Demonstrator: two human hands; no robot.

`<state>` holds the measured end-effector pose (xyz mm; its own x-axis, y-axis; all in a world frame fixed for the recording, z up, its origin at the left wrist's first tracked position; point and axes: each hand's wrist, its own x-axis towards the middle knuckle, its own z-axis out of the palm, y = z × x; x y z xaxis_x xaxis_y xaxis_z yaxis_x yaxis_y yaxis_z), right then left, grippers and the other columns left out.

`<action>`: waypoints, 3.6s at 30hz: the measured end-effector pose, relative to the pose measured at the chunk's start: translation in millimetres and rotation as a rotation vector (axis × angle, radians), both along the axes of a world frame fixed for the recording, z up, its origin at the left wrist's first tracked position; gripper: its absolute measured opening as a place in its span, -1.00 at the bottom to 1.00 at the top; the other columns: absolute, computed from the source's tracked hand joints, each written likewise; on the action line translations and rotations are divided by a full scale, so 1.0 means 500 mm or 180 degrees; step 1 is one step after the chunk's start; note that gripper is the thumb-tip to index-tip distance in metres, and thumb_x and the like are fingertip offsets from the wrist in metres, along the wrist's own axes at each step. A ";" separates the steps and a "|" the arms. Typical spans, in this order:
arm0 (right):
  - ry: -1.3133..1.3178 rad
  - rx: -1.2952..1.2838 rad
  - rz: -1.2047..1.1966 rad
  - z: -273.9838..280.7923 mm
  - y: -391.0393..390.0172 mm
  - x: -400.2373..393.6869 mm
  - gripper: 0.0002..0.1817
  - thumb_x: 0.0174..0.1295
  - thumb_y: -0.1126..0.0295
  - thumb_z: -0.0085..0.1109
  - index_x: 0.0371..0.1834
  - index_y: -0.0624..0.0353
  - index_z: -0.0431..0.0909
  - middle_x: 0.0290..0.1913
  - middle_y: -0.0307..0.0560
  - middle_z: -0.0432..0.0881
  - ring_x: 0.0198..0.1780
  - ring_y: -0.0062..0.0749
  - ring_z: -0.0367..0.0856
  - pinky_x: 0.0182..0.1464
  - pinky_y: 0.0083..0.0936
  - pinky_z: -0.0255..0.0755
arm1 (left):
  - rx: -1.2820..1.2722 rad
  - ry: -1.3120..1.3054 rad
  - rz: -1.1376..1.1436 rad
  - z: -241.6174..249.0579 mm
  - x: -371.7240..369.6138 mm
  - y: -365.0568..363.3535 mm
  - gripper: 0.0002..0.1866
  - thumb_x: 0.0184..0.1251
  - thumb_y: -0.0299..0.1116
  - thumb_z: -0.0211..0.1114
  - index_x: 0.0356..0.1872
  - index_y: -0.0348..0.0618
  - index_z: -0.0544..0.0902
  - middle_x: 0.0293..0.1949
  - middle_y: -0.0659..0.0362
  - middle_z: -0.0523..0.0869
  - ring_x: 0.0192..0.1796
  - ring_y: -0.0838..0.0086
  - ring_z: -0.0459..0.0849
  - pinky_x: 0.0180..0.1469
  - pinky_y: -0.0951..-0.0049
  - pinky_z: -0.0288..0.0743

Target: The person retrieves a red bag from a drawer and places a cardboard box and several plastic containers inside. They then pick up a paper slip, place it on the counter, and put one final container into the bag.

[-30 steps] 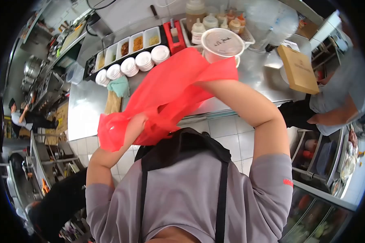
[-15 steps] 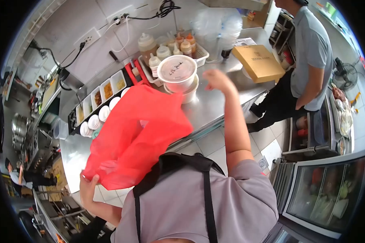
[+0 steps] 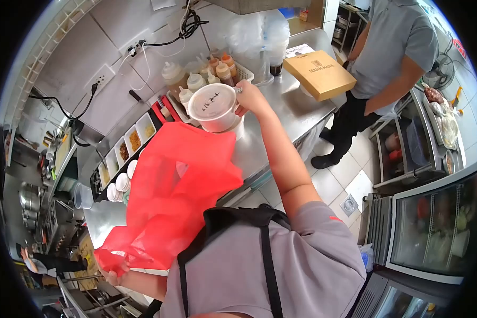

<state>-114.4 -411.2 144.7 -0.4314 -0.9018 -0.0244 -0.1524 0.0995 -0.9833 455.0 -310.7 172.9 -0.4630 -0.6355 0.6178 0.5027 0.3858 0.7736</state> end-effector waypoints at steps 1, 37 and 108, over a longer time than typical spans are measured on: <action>0.0001 -0.0003 -0.0014 -0.003 -0.005 -0.008 -0.56 0.11 0.42 -0.20 0.08 0.39 0.27 -0.44 0.19 0.55 -0.59 -0.16 0.63 -0.63 -0.37 0.54 | -0.0003 0.0001 -0.0014 0.000 -0.014 0.006 -0.24 -0.05 -0.37 0.35 0.16 -0.50 0.18 -0.26 -0.06 0.59 -0.47 0.31 0.63 -0.40 0.37 0.55; 0.2322 0.0028 -0.1738 -0.070 0.095 -0.040 -0.63 0.12 0.23 -0.07 -0.17 0.35 0.43 -0.40 0.33 0.57 -0.37 0.17 0.57 -0.24 -0.11 0.44 | 0.0358 0.1380 0.0397 0.125 -0.108 0.049 -0.30 0.12 -0.25 0.19 0.24 -0.39 0.14 0.12 -0.06 0.43 -0.66 0.56 0.42 -0.57 0.67 0.39; -0.0169 -0.0990 -0.4722 -0.182 0.181 -0.425 -0.49 -0.03 0.30 0.25 -0.09 0.48 0.40 -0.20 0.09 0.55 -0.31 -0.23 0.60 -0.41 -0.38 0.48 | 0.0434 0.1044 0.1542 0.223 -0.198 -0.003 -0.65 0.39 -0.30 -0.14 -0.01 -0.44 0.29 -0.65 0.24 0.24 -0.69 0.71 0.16 -0.67 0.80 0.07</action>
